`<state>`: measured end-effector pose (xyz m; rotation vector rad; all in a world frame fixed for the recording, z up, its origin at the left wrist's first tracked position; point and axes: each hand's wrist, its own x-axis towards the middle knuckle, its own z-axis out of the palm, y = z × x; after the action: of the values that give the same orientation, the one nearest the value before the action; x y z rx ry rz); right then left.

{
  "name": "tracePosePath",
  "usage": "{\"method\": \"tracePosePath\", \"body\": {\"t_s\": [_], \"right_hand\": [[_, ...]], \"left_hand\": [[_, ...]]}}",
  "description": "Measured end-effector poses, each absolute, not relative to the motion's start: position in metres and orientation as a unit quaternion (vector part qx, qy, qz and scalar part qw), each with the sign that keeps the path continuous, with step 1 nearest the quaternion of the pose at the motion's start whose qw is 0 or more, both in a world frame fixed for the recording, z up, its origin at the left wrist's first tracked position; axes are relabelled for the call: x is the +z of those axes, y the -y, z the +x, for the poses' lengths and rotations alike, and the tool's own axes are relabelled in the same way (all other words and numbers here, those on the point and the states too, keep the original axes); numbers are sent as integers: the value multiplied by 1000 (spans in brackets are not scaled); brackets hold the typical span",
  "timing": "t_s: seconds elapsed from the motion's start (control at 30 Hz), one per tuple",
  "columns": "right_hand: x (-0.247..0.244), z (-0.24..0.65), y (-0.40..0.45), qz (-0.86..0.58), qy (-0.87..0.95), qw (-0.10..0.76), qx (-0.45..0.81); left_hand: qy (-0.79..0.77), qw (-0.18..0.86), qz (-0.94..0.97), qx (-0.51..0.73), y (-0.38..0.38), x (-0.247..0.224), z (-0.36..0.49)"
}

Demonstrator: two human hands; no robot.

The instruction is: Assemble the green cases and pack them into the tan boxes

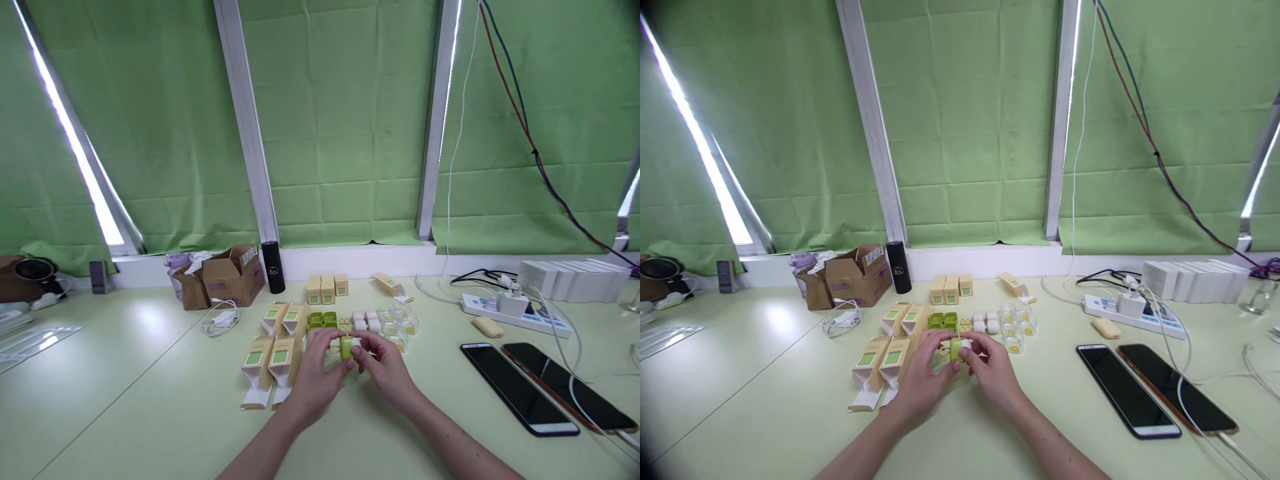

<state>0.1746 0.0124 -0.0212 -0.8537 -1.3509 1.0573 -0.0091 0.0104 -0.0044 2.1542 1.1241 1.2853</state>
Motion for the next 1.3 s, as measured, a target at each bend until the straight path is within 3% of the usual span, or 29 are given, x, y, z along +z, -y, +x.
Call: {"method": "tracePosePath", "body": {"t_s": [0.57,0.77,1.03,1.3], "right_hand": [[-21,170,-7,-368,575,577,449],[-16,174,-2,-356,604,569,429],[-11,182,3,-374,708,560,214],[-17,185,0,-357,790,497,36]], "left_hand": [[-384,156,793,447,2,-5,-2],[-389,229,754,478,1,-10,-3],[-311,463,652,515,-8,-5,-1],[-300,485,659,490,-2,1,0]]}}
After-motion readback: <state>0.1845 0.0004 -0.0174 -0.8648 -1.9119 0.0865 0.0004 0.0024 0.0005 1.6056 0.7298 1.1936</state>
